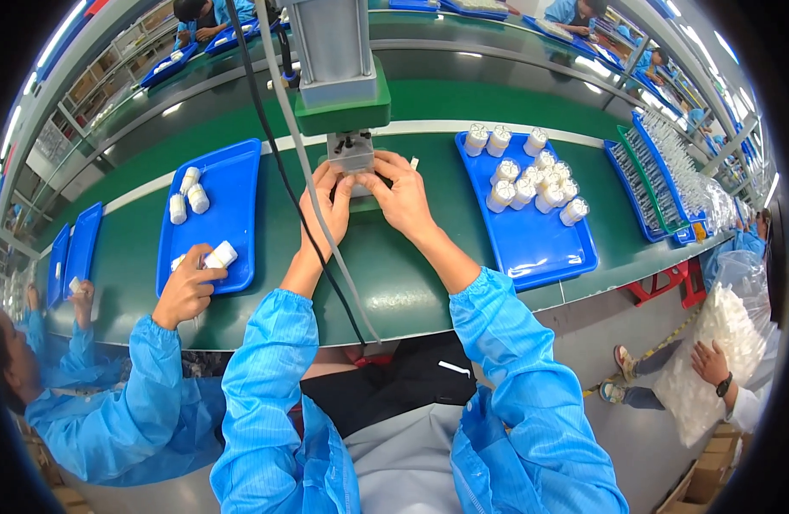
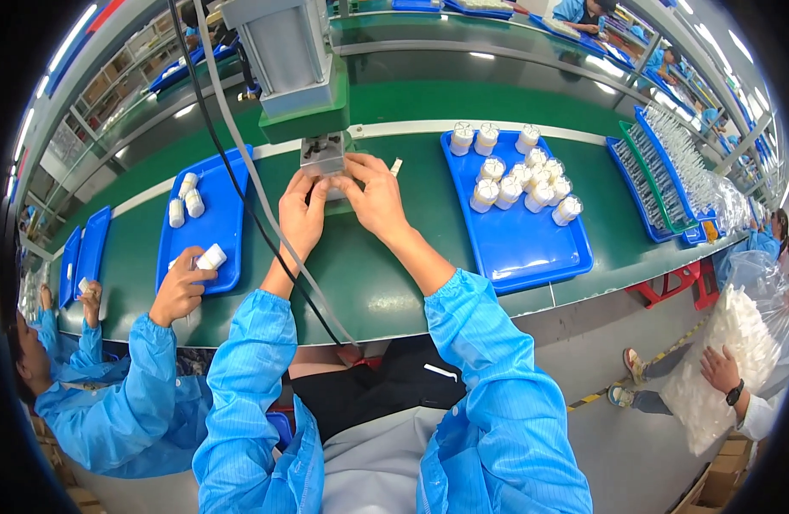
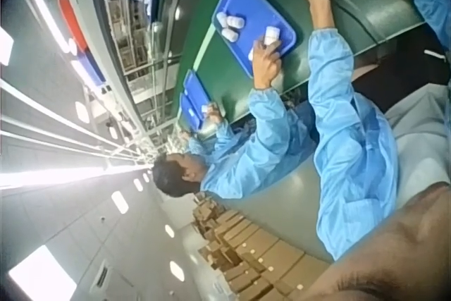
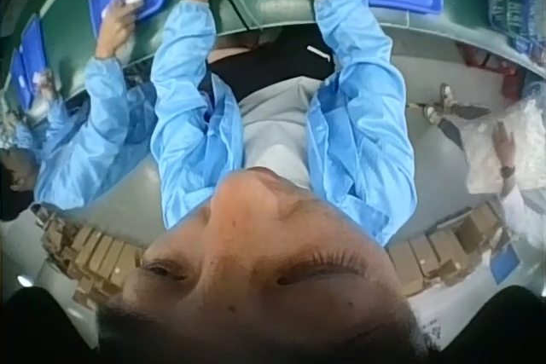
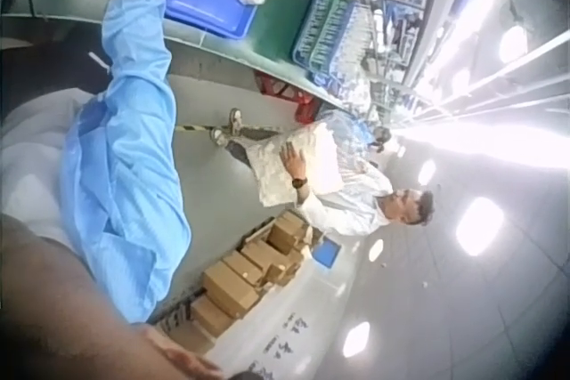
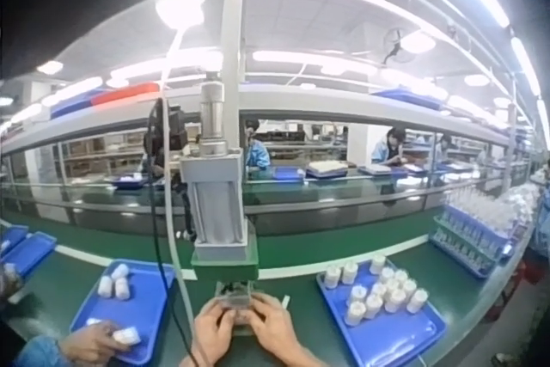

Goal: The person assembles cylindrical components by taking them from trays, pressing them inside a machine fixture by hand, and securing rubber bands around the pressed assemblies.

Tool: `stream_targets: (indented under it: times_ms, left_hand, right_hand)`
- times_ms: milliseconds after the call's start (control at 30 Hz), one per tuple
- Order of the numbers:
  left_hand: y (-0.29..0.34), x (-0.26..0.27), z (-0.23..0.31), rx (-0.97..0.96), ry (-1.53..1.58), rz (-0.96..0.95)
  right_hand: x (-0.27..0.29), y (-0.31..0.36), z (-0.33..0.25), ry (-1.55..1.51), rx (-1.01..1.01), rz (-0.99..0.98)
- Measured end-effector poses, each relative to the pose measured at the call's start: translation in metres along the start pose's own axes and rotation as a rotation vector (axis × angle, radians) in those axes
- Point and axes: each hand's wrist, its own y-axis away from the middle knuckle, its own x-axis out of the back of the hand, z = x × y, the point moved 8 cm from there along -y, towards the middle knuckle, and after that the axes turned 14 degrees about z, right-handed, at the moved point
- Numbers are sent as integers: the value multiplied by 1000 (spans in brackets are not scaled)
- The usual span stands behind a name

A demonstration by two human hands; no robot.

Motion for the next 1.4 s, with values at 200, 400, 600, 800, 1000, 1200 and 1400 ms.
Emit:
stream_targets:
  times_ms: [200, 400, 600, 800, 1000, 1200, 1400]
  left_hand:
    - [-2, 2, -8, -86, -109, 44]
    - [1, 3, 9, -75, 12, 71]
    - [1, 3, 0, -68, -55, 29]
    - [-2, 4, 7, -44, -18, 46]
    - [0, 4, 3, -31, -84, 54]
    - [1, 3, 8, -99, -50, 76]
    - [2, 5, 2, -83, -87, 72]
  right_hand:
    - [-4, 0, 5, 41, 9, 13]
    - [2, 0, 0, -73, -55, 40]
    - [-1, 1, -2, 16, 0, -6]
    - [-1, -2, 1, -12, -39, 12]
    - [2, -1, -7, 22, 39, 33]
    - [0, 1, 0, -13, -27, 10]
    - [-1, -1, -1, -5, -34, -2]
